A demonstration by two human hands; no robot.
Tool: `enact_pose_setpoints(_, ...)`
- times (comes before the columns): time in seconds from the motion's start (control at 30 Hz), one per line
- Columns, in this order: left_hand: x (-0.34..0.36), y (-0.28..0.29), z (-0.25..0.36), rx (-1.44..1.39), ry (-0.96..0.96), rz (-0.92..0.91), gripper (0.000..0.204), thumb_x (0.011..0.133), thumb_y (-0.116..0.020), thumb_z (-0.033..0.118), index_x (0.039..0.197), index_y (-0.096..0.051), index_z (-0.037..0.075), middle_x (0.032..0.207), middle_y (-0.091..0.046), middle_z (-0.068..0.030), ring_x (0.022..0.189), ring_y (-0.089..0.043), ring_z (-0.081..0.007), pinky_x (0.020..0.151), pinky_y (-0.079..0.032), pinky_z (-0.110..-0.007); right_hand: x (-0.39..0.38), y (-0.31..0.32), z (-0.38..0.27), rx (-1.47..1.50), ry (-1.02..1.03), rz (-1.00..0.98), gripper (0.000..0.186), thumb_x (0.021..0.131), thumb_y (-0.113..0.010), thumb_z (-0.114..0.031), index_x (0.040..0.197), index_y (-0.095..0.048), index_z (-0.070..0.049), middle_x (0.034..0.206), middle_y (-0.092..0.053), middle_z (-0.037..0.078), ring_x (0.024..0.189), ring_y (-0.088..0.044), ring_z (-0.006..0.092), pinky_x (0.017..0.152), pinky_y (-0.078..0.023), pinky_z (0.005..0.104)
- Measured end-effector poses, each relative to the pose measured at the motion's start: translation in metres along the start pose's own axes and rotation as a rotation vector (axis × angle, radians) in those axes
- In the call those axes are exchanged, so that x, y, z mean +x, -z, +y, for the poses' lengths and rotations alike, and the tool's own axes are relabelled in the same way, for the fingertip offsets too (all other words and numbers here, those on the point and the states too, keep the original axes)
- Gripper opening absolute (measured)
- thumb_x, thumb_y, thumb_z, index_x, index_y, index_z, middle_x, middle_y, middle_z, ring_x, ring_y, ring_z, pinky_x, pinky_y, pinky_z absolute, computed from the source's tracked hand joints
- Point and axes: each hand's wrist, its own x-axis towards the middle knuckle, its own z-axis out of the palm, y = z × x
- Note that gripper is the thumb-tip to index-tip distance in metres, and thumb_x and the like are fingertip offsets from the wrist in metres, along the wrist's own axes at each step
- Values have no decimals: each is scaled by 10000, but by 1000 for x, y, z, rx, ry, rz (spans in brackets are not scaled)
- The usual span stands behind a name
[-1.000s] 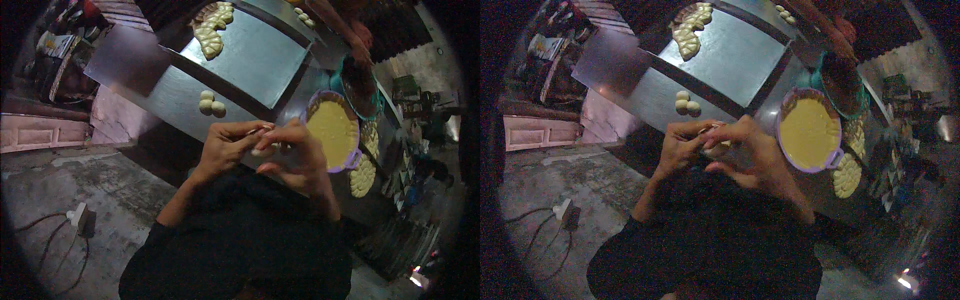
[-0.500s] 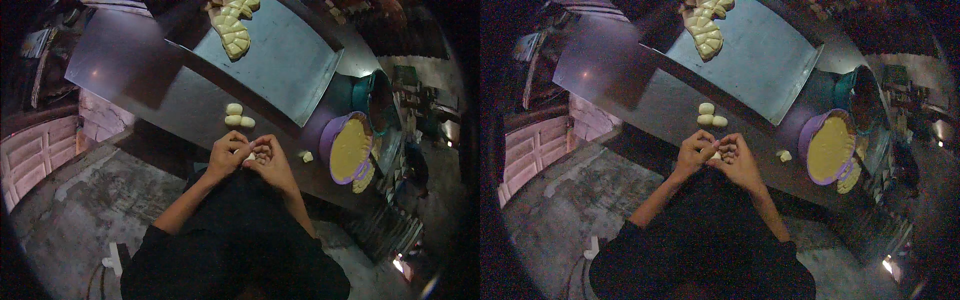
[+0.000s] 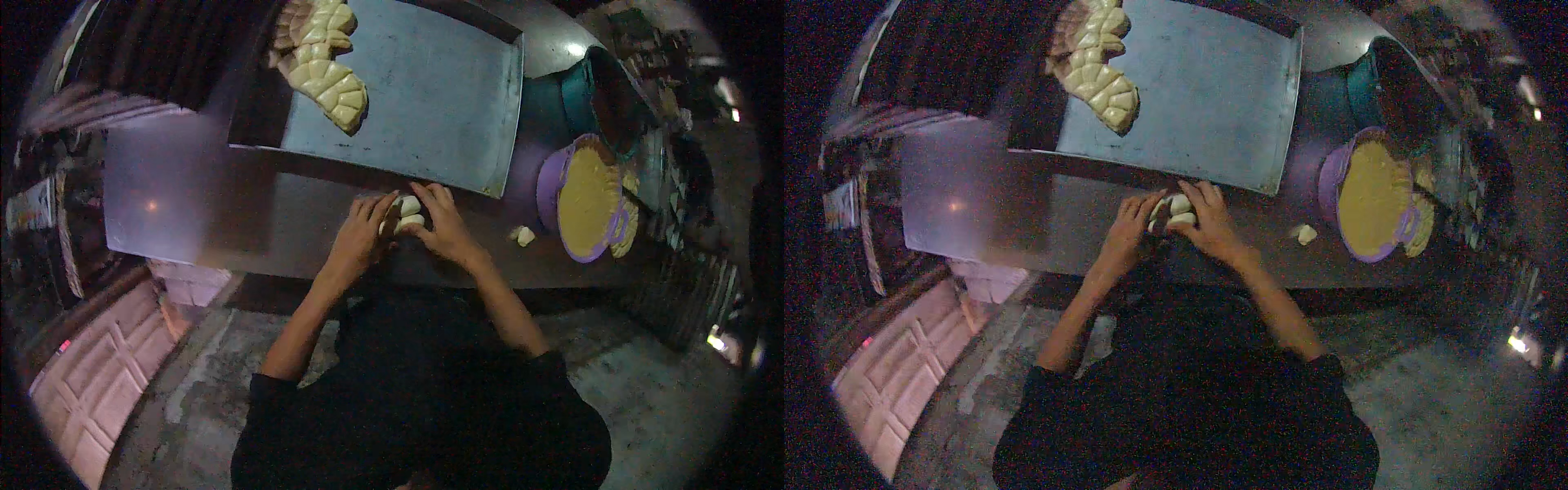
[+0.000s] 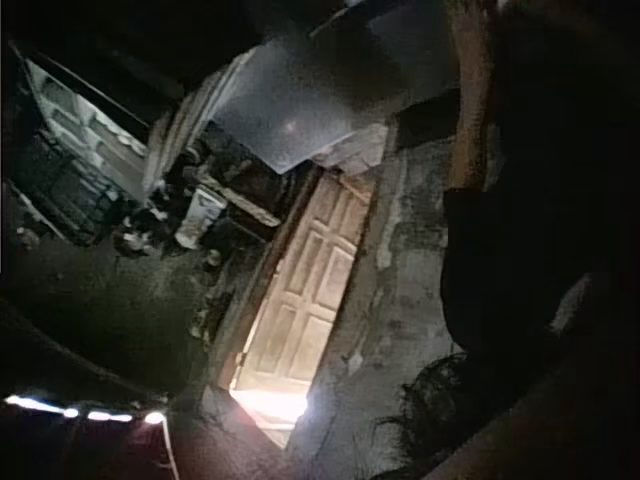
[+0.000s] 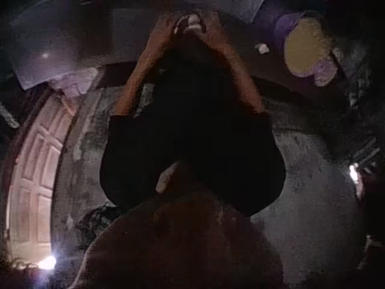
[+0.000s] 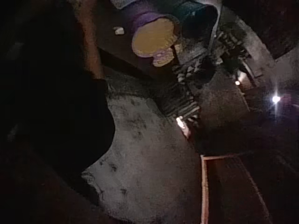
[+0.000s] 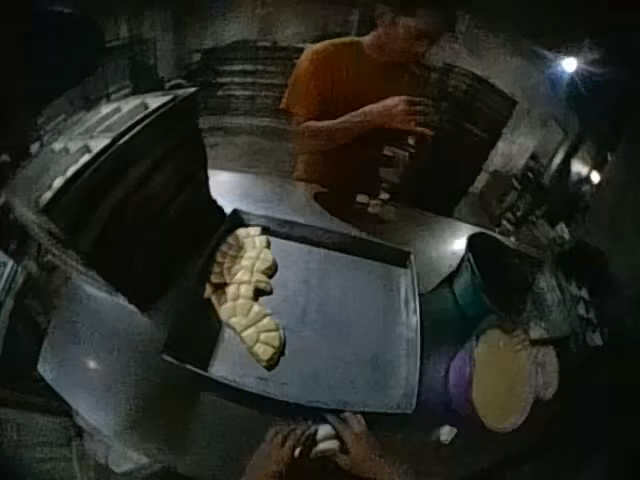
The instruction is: The person prepares bread by taking pieces of dough, filling them with a dark paste, and shaping them into rounds which are then placed on trays for proofing.
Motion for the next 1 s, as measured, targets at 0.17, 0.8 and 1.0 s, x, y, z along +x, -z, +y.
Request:
enact_pose_setpoints(0.17,10,-9,-2,-132,-32,-27,823,656,-744,-65,1402,-433,87,1235,-538,-176,1144,-490,-391,994,-434,-458,-7,-1,18,176,87,-74,782,738,-812,-145,1418,-434,-72,1299,-519,166,1226,-471,361,1050,-399,442)
enact_pose_setpoints(0.8,17,-168,178,-117,171,162,264,943,-627,135,1190,-625,43,1113,-647,-133,1015,-637,-244,889,-496,-355,-182,92,129,275,-448,501,220,899,-669,-152,1017,-562,0,970,-643,175,912,-637,339,808,-499,424)
enact_pose_setpoints(1.0,28,-202,247,-580,269,213,249,1020,-531,172,1217,-585,29,1153,-618,-101,1038,-606,-216,916,-480,-322,-225,160,80,1072,-171,415,324,813,-743,24,1114,-629,-17,1033,-626,85,952,-615,173,908,-493,318)
